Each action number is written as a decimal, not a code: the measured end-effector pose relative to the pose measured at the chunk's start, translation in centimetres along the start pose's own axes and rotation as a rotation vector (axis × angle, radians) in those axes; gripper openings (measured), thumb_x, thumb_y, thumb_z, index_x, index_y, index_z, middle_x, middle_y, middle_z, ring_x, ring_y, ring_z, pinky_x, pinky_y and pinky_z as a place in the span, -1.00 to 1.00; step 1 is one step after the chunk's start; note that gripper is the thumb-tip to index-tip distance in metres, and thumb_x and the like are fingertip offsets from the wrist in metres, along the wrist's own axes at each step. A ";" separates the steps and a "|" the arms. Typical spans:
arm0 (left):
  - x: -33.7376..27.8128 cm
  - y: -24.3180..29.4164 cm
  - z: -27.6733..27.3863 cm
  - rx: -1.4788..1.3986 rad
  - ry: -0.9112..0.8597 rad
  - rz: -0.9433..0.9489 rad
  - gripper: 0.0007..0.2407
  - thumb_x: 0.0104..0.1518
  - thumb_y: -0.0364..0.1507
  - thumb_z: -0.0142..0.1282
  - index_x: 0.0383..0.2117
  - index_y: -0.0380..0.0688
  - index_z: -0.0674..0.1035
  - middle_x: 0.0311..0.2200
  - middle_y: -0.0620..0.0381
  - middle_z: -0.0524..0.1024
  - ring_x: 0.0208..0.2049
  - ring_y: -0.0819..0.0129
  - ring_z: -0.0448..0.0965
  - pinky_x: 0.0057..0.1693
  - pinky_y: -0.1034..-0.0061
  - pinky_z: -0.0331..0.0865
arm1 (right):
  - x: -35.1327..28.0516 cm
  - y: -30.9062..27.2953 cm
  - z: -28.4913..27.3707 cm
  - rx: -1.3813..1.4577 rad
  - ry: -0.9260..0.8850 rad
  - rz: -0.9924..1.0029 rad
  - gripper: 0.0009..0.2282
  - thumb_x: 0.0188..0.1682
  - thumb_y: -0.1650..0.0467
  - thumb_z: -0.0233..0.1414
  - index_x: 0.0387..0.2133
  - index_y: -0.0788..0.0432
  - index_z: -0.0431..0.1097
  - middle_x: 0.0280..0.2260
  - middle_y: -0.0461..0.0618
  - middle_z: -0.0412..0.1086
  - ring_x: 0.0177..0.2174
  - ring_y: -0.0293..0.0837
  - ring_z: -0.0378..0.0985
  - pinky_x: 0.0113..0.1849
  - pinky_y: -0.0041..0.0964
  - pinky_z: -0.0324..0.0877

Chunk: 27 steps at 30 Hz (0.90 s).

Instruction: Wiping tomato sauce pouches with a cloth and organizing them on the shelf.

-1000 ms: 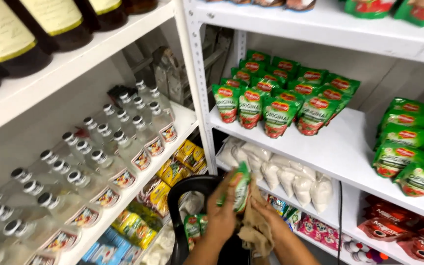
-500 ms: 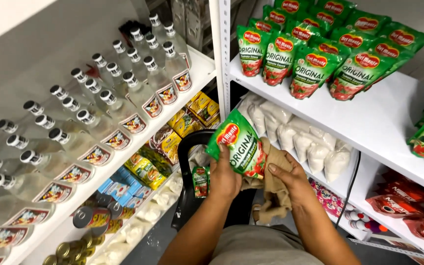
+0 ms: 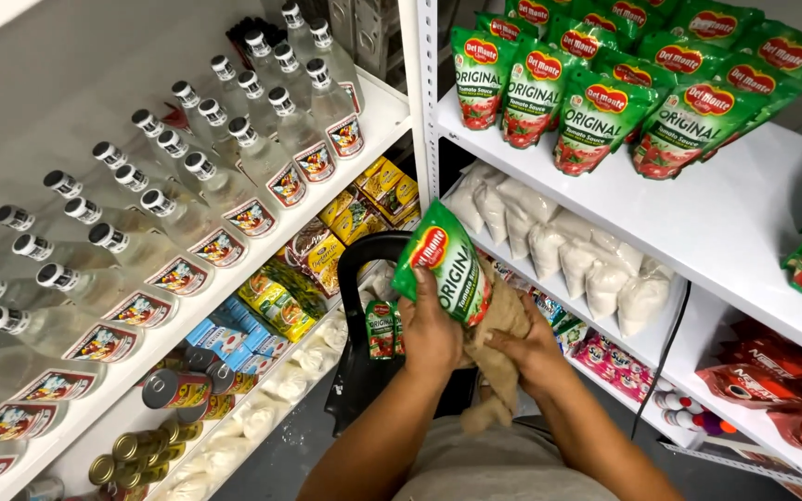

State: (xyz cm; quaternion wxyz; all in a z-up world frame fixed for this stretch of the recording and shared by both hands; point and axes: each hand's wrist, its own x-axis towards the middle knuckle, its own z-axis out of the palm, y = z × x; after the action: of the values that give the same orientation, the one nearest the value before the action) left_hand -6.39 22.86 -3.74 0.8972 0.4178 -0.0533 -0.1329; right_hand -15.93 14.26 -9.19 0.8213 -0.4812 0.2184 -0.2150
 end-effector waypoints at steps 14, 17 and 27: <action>-1.4 -2.1 -1.5 0.476 -0.249 -0.304 -0.72 0.22 -0.25 0.15 -0.19 -0.25 0.65 -0.48 -0.03 0.64 -0.46 0.25 0.66 -0.24 0.31 0.62 | -1.6 -6.3 -2.5 -0.462 -0.177 -0.554 -0.18 -0.08 0.06 0.11 0.40 0.18 -0.04 0.27 0.19 0.06 0.21 0.12 0.14 0.18 0.09 0.10; -2.7 -3.9 -1.7 0.611 -0.461 -0.249 -0.84 0.18 -0.35 0.12 -0.31 -0.16 0.65 -0.54 0.11 0.60 -0.50 0.31 0.63 -0.26 0.37 0.58 | -1.3 -5.6 -1.8 -0.691 0.102 -0.588 -0.58 -0.06 0.26 0.20 0.06 0.00 0.29 -0.09 0.02 0.17 -0.10 -0.05 0.17 -0.06 -0.10 0.13; -1.3 -4.3 2.9 0.775 -0.669 -0.182 -0.91 0.14 -0.38 0.30 -0.32 -0.07 0.71 -0.55 0.17 0.63 -0.44 0.47 0.57 -0.18 0.43 0.50 | 0.3 -8.9 -12.7 -0.115 0.572 -0.519 -0.87 0.12 0.32 0.09 -0.43 0.00 0.46 -0.41 -0.16 0.44 -0.38 -0.37 0.40 -0.20 -0.47 0.36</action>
State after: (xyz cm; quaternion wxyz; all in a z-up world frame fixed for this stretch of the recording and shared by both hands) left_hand -9.09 18.43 -5.08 0.5953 0.6569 -0.3459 -0.3073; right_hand -24.10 1.31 -7.00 0.6173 -0.4864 0.3210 -0.5285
